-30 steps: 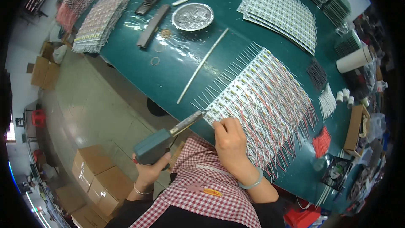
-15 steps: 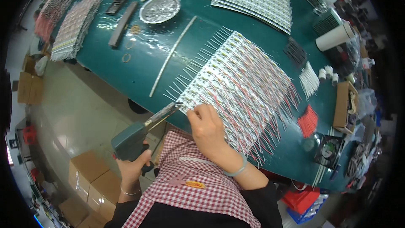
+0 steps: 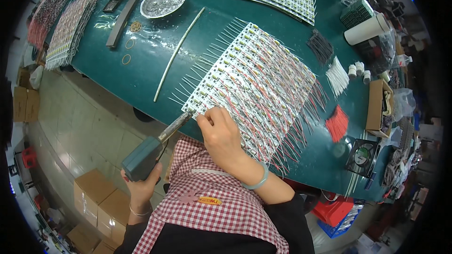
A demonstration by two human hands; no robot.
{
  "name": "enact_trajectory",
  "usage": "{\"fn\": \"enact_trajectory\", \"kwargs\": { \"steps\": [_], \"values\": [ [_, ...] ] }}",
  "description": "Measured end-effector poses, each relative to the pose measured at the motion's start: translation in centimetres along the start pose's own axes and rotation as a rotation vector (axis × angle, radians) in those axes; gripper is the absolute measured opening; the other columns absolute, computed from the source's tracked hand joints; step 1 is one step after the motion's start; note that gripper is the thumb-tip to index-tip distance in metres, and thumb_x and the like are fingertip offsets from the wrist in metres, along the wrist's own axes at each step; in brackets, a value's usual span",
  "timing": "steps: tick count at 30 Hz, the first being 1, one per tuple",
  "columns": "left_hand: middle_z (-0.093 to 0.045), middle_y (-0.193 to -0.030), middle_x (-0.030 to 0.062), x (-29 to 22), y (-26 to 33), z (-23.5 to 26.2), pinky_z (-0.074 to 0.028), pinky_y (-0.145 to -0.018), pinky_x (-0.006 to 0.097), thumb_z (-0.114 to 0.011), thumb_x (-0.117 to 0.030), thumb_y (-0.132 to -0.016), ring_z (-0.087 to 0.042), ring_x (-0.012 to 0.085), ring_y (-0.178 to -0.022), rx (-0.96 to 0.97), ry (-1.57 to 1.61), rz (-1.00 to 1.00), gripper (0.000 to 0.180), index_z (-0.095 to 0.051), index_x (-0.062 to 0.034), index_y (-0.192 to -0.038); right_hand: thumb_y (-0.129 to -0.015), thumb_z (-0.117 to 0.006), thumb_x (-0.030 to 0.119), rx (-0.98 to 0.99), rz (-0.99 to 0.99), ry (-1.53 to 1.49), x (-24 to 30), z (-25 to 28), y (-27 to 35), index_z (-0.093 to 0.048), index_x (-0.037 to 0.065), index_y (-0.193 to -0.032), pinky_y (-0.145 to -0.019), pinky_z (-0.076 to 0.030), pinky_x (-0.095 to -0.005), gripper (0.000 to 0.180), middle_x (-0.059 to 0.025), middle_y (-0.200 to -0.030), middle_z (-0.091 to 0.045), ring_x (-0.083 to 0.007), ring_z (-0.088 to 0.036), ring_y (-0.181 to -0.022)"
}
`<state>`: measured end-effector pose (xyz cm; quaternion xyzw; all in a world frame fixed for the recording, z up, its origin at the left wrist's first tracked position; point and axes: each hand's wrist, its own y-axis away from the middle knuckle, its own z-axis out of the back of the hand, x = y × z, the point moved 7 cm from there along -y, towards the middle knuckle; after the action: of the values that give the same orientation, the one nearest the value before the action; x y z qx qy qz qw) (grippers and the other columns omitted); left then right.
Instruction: The person uses a soldering iron to attach small white LED components to a grid of circuit boards. They hold the boards steady with one hand while applying heat with the other, working systematically across the surface. The person occasionally picks up new components from a pile on the table to continue the assembly process.
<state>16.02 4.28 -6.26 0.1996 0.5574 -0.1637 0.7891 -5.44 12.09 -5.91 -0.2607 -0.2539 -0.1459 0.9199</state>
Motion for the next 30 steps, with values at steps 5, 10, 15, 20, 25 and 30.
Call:
{"fn": "enact_trajectory", "kwargs": {
  "steps": [5,10,15,20,25,30],
  "values": [
    [-0.065,-0.080,0.0084,-1.5,-0.5,-0.5,-0.046,-0.058,0.025,-0.075,0.003,-0.073,-0.060,0.0133,-0.065,0.015,-0.080,-0.170,0.019,-0.068,0.0057,-0.090,-0.074,-0.072,-0.005,0.013,-0.017,-0.010,-0.1,-0.1,-0.1,-0.068,0.002,-0.094,-0.063,-0.050,-0.0365,0.022,-0.0096,-0.083,-0.058,-0.0261,-0.059,-0.075],
    [-0.065,-0.079,0.0088,-2.2,-0.6,-0.6,-0.045,-0.057,0.025,-0.075,0.003,-0.073,-0.059,0.0129,-0.064,0.024,-0.159,-0.207,0.018,-0.067,0.0057,-0.089,-0.071,-0.066,-0.006,-0.002,0.006,-0.013,-0.1,-0.1,-0.1,-0.067,0.001,-0.093,-0.062,-0.049,-0.0351,0.023,-0.0093,-0.083,-0.055,-0.0253,-0.057,-0.075],
    [-0.067,-0.080,0.0089,-1.2,-0.2,0.2,-0.050,-0.060,0.026,-0.075,0.002,-0.074,-0.062,0.0128,-0.067,0.010,-0.141,-0.140,0.019,-0.069,0.0055,-0.091,-0.070,-0.063,-0.007,-0.019,0.024,-0.019,0.0,0.1,-0.1,-0.066,0.000,-0.093,-0.062,-0.048,-0.0345,0.024,-0.0092,-0.083,-0.054,-0.0249,-0.056,-0.075],
    [-0.071,-0.087,0.0099,0.0,0.6,0.8,-0.053,-0.066,0.026,-0.075,0.001,-0.074,-0.067,0.0135,-0.075,-0.096,0.056,0.063,0.026,-0.070,0.0071,-0.099,-0.069,-0.064,-0.006,-0.014,0.021,-0.017,-0.1,-0.1,0.0,-0.066,0.001,-0.093,-0.062,-0.048,-0.0345,0.024,-0.0089,-0.083,-0.055,-0.0246,-0.056,-0.076],
    [-0.072,-0.086,0.0094,-0.2,0.5,0.6,-0.053,-0.067,0.026,-0.076,0.002,-0.073,-0.067,0.0133,-0.074,-0.119,0.115,0.061,0.029,-0.070,0.0081,-0.101,-0.069,-0.064,-0.006,-0.017,0.003,-0.013,-0.1,-0.1,0.1,-0.067,0.002,-0.092,-0.062,-0.049,-0.0338,0.024,-0.0080,-0.084,-0.055,-0.0239,-0.057,-0.076],
    [-0.072,-0.087,0.0089,-0.2,0.1,0.1,-0.053,-0.067,0.026,-0.075,0.003,-0.073,-0.066,0.0129,-0.074,-0.109,0.123,0.053,0.029,-0.070,0.0082,-0.101,-0.069,-0.063,-0.005,-0.026,-0.009,-0.009,-0.6,0.0,0.1,-0.066,0.003,-0.091,-0.063,-0.049,-0.0339,0.023,-0.0078,-0.083,-0.055,-0.0242,-0.056,-0.077]
  ]
}}
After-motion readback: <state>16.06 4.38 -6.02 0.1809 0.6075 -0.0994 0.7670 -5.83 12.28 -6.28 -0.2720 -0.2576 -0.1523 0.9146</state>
